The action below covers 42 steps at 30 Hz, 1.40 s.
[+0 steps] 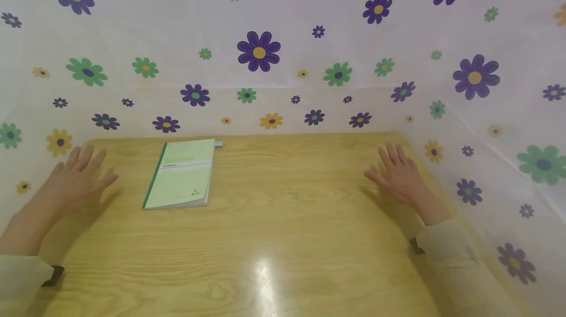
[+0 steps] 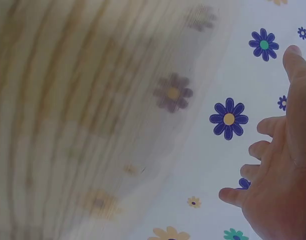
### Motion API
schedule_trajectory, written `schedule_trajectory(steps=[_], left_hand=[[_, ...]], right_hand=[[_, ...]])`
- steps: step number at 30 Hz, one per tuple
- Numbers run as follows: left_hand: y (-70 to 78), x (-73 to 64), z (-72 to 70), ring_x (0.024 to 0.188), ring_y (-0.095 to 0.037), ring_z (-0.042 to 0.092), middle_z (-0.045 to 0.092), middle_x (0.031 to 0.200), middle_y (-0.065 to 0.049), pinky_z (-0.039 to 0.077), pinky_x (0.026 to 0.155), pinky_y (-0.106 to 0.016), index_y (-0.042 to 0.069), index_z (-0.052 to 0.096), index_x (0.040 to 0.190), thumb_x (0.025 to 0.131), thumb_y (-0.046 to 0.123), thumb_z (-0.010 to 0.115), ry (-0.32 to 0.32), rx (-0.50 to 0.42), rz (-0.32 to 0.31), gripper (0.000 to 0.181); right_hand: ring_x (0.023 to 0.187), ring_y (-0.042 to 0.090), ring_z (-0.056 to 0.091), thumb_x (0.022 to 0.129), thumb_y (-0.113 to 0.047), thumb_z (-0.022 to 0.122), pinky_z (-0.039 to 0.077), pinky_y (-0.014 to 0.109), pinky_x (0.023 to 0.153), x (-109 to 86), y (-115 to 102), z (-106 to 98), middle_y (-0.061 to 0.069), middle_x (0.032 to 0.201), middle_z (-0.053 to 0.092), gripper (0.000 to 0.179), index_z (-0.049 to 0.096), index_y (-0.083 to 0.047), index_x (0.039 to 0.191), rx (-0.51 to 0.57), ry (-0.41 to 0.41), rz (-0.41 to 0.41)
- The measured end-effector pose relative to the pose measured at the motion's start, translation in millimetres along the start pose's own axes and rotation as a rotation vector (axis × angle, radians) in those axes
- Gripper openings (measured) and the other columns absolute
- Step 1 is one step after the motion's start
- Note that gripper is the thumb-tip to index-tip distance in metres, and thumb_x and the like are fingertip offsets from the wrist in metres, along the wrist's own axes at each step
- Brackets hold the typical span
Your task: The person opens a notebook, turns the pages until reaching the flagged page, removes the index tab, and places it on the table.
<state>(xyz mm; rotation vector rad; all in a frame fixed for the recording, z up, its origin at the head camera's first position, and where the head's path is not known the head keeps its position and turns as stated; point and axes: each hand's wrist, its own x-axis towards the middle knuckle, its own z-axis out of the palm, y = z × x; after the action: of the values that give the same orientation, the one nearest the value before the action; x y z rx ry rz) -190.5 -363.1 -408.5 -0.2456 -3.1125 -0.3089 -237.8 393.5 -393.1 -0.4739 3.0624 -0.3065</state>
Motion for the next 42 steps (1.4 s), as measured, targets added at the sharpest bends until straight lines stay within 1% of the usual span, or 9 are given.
schedule_trajectory(steps=[5,9,12,16,22,29,34,38,42], left_hand=[[2.3,0.2,3.6,0.15,-0.054,-0.014,-0.006,0.165,-0.035,-0.001,0.115,-0.077,-0.006,0.009,0.162,0.109,0.058,0.034,0.006,-0.007,0.002,0.087],[2.5,-0.4,7.1,0.15,-0.055,-0.014,-0.007,0.165,-0.035,-0.004,0.117,-0.073,-0.007,0.009,0.162,0.109,0.058,0.033,-0.003,-0.001,0.003,0.087],[3.9,-0.7,8.7,0.15,-0.055,-0.014,-0.007,0.164,-0.035,-0.005,0.117,-0.074,-0.007,0.01,0.162,0.108,0.06,0.032,-0.011,-0.004,-0.001,0.088],[9.4,1.9,8.7,0.15,-0.055,-0.014,-0.007,0.165,-0.035,-0.003,0.115,-0.076,-0.008,0.011,0.161,0.107,0.062,0.033,-0.026,-0.02,-0.01,0.091],[20.1,7.7,9.1,0.15,-0.055,-0.012,-0.007,0.165,-0.035,-0.004,0.116,-0.075,-0.008,0.007,0.161,0.107,0.064,0.032,-0.064,-0.036,-0.005,0.093],[38.1,16.7,11.4,0.151,-0.055,-0.006,-0.002,0.165,-0.036,0.006,0.118,-0.074,-0.013,0.008,0.159,0.107,0.062,0.035,-0.068,-0.061,0.008,0.095],[51.2,21.4,12.1,0.151,-0.053,-0.009,-0.008,0.165,-0.035,0.005,0.12,-0.069,-0.014,0.003,0.158,0.109,0.056,0.035,-0.108,-0.141,0.039,0.091],[61.2,25.6,13.0,0.152,-0.05,-0.014,-0.015,0.165,-0.032,0.0,0.122,-0.065,-0.011,-0.006,0.159,0.109,0.057,0.035,-0.163,-0.243,0.035,0.094],[70.1,30.6,14.5,0.154,-0.048,-0.01,-0.016,0.166,-0.029,0.001,0.122,-0.065,-0.007,-0.011,0.159,0.107,0.06,0.038,-0.186,-0.297,0.021,0.098]], right_hand=[[0.153,0.051,-0.01,0.107,-0.051,0.047,0.006,0.074,0.118,4.6,-5,2,0.032,0.167,-0.008,0.091,0.004,0.008,0.161,0.02,0.008,-0.021],[0.153,0.051,-0.01,0.107,-0.05,0.047,0.006,0.074,0.118,8.8,-12,5,0.032,0.166,-0.008,0.091,0.003,0.009,0.161,0.031,0.005,-0.033],[0.153,0.051,-0.009,0.108,-0.051,0.046,0.006,0.073,0.118,12.1,-18,7,0.032,0.166,-0.008,0.091,0.003,0.009,0.161,0.032,-0.004,-0.037],[0.153,0.051,-0.01,0.107,-0.053,0.046,0.005,0.072,0.119,14.8,-25,9,0.031,0.166,-0.008,0.092,0.002,0.009,0.161,0.047,-0.016,-0.035],[0.153,0.049,-0.011,0.106,-0.053,0.048,0.004,0.071,0.12,20.6,-36,13,0.03,0.167,-0.009,0.095,0.001,0.009,0.161,0.078,-0.024,-0.035],[0.153,0.052,-0.007,0.106,-0.049,0.051,0.004,0.068,0.121,25.1,-50,17,0.033,0.166,-0.006,0.095,0.003,0.014,0.159,0.118,-0.023,-0.065],[0.153,0.054,0.0,0.106,-0.048,0.053,0.005,0.063,0.124,29.6,-64,17,0.035,0.166,-0.002,0.095,0.004,0.015,0.158,0.136,-0.028,-0.097],[0.152,0.054,0.004,0.106,-0.05,0.053,0.008,0.064,0.123,33.6,-77,16,0.035,0.166,-0.001,0.098,0.002,0.014,0.159,0.166,-0.047,-0.092],[0.153,0.052,0.005,0.105,-0.054,0.053,0.01,0.065,0.123,38.9,-90,16,0.033,0.167,0.001,0.1,0.001,0.011,0.16,0.202,-0.07,-0.086]])
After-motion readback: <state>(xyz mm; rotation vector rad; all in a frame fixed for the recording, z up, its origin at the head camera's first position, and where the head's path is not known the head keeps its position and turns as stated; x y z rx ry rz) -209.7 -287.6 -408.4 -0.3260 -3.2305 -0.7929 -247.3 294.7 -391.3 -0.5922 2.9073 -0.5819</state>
